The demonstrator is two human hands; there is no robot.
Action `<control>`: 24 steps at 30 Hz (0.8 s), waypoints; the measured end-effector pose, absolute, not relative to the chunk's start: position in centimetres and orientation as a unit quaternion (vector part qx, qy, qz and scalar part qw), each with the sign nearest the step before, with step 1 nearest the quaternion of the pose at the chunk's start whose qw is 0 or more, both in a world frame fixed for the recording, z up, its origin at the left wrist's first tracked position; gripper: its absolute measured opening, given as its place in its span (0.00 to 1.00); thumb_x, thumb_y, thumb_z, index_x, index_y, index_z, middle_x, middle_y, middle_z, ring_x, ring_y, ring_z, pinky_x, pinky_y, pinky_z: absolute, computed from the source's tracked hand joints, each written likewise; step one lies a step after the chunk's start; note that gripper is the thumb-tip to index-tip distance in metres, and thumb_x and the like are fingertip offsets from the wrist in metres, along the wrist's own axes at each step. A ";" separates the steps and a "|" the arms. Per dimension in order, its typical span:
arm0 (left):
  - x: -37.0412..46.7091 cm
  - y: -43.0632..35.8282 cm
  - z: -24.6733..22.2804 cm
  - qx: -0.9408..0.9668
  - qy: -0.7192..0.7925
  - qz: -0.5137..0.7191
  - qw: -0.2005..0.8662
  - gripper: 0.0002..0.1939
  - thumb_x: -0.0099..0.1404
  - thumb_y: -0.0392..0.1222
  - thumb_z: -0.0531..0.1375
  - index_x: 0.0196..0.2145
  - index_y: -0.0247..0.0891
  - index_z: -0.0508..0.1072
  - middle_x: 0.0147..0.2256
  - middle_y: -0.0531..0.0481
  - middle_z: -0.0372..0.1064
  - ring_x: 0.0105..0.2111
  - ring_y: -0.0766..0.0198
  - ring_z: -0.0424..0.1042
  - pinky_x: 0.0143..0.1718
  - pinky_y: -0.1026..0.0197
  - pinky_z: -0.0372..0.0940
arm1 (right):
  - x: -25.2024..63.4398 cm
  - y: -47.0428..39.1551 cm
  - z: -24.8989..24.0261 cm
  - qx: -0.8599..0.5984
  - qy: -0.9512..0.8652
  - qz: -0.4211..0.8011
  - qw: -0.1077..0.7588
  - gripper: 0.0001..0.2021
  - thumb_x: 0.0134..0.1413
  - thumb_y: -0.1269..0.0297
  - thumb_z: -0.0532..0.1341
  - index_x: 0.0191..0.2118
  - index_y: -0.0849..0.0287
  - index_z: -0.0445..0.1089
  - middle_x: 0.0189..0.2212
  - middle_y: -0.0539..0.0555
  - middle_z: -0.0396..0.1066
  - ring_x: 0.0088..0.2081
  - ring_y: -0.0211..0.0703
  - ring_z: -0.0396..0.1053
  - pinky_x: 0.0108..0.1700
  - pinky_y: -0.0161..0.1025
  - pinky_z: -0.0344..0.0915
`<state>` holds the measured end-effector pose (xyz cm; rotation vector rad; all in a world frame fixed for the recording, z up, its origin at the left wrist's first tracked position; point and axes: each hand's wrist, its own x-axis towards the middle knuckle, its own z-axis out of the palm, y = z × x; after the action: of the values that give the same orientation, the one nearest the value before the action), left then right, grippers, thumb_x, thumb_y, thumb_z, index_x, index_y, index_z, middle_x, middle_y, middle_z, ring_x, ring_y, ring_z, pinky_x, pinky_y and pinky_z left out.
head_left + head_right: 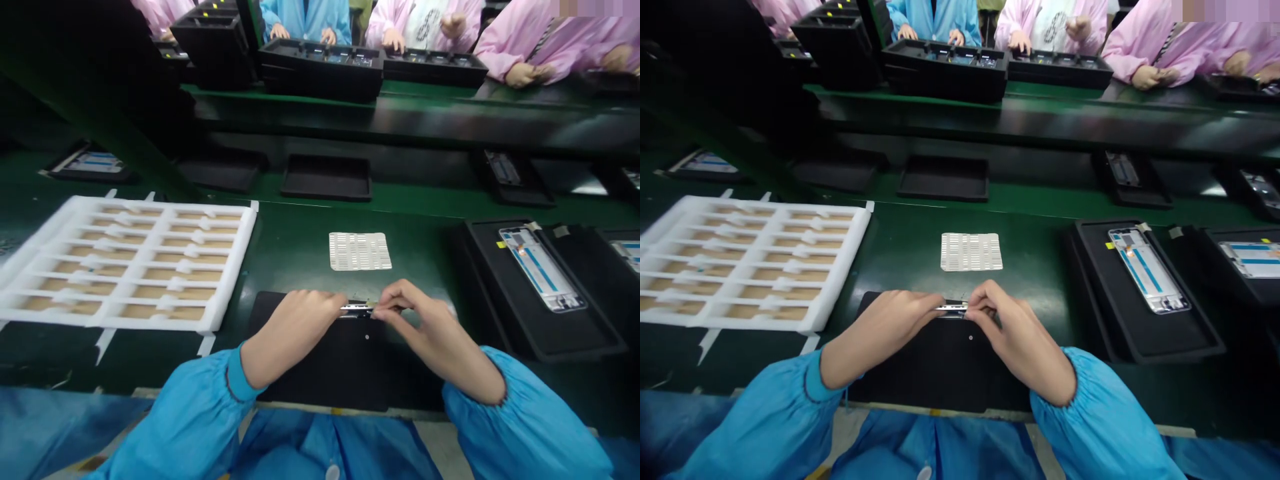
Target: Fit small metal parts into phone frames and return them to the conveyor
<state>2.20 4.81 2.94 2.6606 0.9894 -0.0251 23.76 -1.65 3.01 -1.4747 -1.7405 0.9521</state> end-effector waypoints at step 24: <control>3.2 2.7 -0.2 0.867 0.335 0.292 0.225 0.04 0.69 0.41 0.61 0.37 0.42 0.76 0.39 0.58 0.80 0.39 0.64 0.79 0.38 0.61 0.68 | 22.9 -3.5 -1.0 -0.531 -0.702 0.207 0.427 0.07 0.62 0.75 0.59 0.38 0.53 0.69 0.35 0.51 0.74 0.40 0.45 0.71 0.41 0.45 0.66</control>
<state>3.22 2.65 -0.21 2.3911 0.9253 0.8048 22.93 -3.53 -0.99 -1.3255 -1.7543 0.5159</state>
